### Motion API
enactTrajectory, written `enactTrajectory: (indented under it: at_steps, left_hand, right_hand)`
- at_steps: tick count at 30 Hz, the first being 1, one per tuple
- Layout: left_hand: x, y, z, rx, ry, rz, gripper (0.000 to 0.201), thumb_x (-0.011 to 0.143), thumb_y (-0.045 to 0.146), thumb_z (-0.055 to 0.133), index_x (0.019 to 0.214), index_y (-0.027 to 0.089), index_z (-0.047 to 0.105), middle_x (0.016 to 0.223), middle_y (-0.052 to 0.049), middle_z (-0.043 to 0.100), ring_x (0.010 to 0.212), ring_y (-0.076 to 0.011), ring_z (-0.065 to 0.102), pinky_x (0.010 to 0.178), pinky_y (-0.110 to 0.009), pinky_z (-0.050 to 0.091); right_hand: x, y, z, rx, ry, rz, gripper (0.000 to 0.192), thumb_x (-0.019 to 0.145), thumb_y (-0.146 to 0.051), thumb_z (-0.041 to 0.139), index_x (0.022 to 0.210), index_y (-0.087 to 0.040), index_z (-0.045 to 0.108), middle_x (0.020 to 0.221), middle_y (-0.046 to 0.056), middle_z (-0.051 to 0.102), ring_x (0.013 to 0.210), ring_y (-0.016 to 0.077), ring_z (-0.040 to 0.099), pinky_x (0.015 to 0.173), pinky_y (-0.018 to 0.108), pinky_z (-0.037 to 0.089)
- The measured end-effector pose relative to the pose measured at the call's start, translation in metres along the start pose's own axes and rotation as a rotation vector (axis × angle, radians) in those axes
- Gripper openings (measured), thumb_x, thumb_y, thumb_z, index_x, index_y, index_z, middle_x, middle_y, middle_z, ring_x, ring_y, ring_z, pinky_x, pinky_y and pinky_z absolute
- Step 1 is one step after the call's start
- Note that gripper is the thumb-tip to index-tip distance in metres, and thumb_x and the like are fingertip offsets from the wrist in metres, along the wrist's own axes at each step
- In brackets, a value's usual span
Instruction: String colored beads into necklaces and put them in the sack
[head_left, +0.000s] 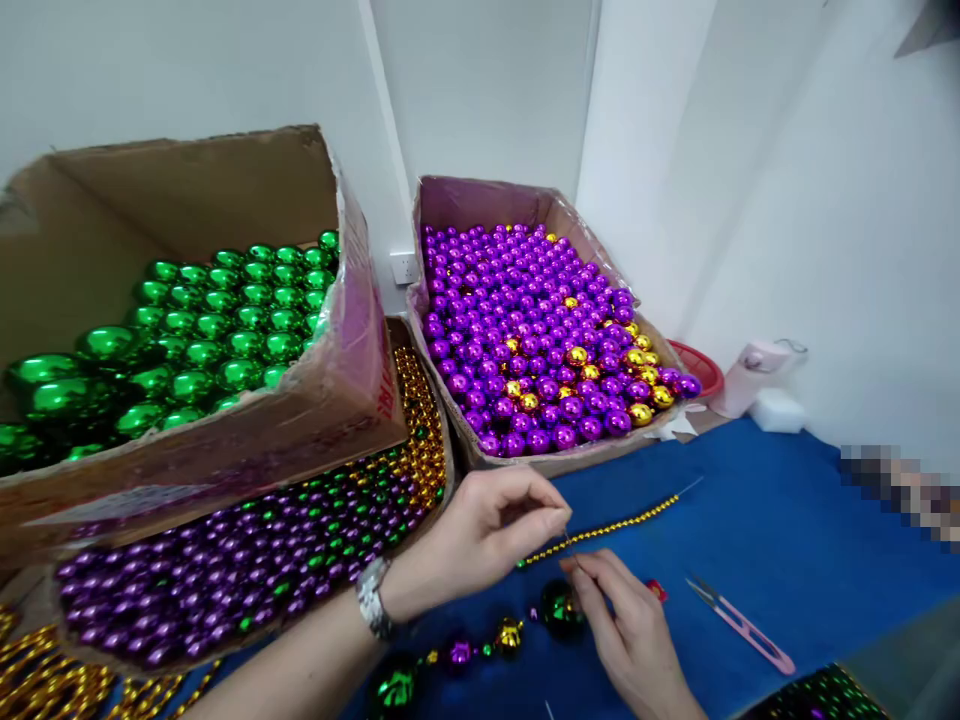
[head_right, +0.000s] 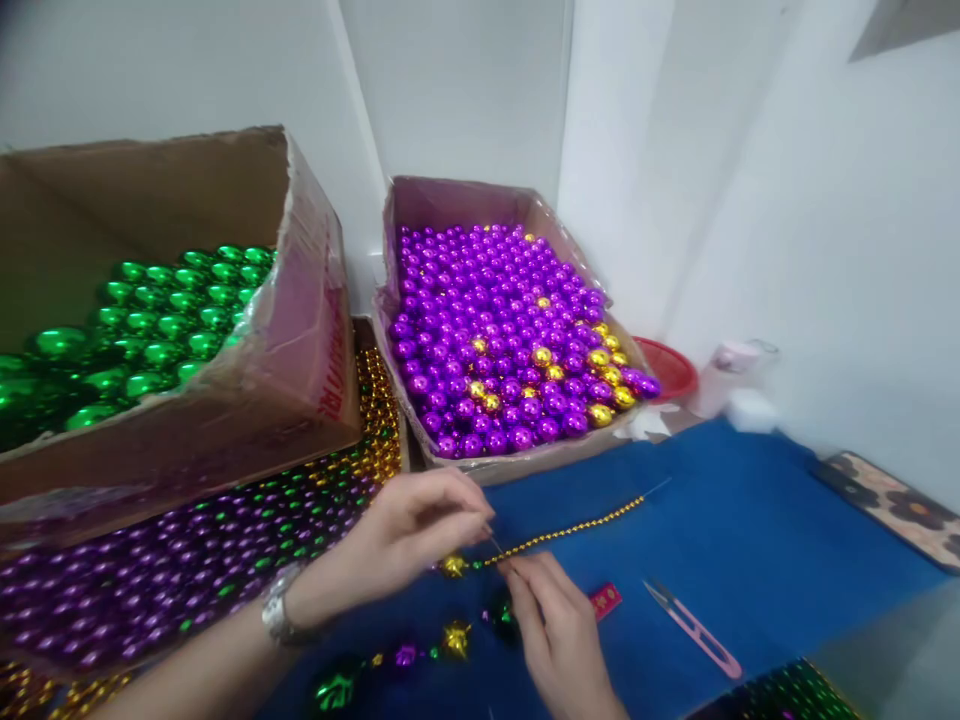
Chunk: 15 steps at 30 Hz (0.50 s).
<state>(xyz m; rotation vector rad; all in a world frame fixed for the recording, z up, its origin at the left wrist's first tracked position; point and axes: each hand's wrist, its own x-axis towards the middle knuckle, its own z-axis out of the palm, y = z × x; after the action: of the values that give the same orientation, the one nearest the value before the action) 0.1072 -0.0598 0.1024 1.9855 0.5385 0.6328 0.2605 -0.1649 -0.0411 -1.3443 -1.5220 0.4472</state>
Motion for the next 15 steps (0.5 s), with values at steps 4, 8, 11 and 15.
enactTrajectory:
  at_steps: [4,8,11,15]
  left_hand:
    - [0.050,-0.006,-0.023,0.193,0.013,0.062,0.031,0.095,0.031,0.034,0.096,0.013,0.060,0.090,-0.008,0.067,0.077,-0.0149,0.063,0.067,-0.026,0.050]
    - [0.100,-0.035,-0.040,0.984,-0.076,0.106,0.023,0.086,0.014,0.044,0.103,0.013,0.060,0.092,-0.010,0.066,0.081,-0.0187,0.061,0.069,-0.030,0.047]
    - [0.119,-0.057,-0.042,1.111,-0.251,0.123,0.028,0.075,0.002,0.049,0.095,0.014,0.065,0.086,-0.010,0.065,0.074,-0.0199,0.060,0.061,-0.028,0.044]
    - [0.128,-0.068,-0.037,1.190,-0.400,0.159,0.031,0.076,0.001,0.048,0.092,0.020,0.068,0.087,-0.010,0.065,0.076,-0.0202,0.058,0.059,-0.027,0.040]
  right_hand:
    - [-0.001,0.005,-0.007,0.062,0.032,0.088,0.022,0.095,-0.023,0.042,0.107,-0.022,0.061,0.084,0.002,0.060,0.066,0.0106,0.061,0.062,0.019,0.048]
    - [-0.004,0.007,-0.010,0.102,0.047,0.128,0.023,0.095,-0.025,0.043,0.109,-0.021,0.061,0.081,0.002,0.059,0.063,0.0094,0.062,0.059,0.016,0.048]
    - [-0.005,0.006,-0.011,0.100,0.046,0.131,0.024,0.095,-0.025,0.043,0.110,-0.021,0.060,0.080,0.002,0.060,0.065,0.0108,0.062,0.060,0.017,0.048]
    - [-0.004,0.006,-0.012,0.094,0.037,0.158,0.025,0.095,-0.026,0.042,0.109,-0.021,0.061,0.081,0.003,0.061,0.068,0.0124,0.062,0.060,0.018,0.048]
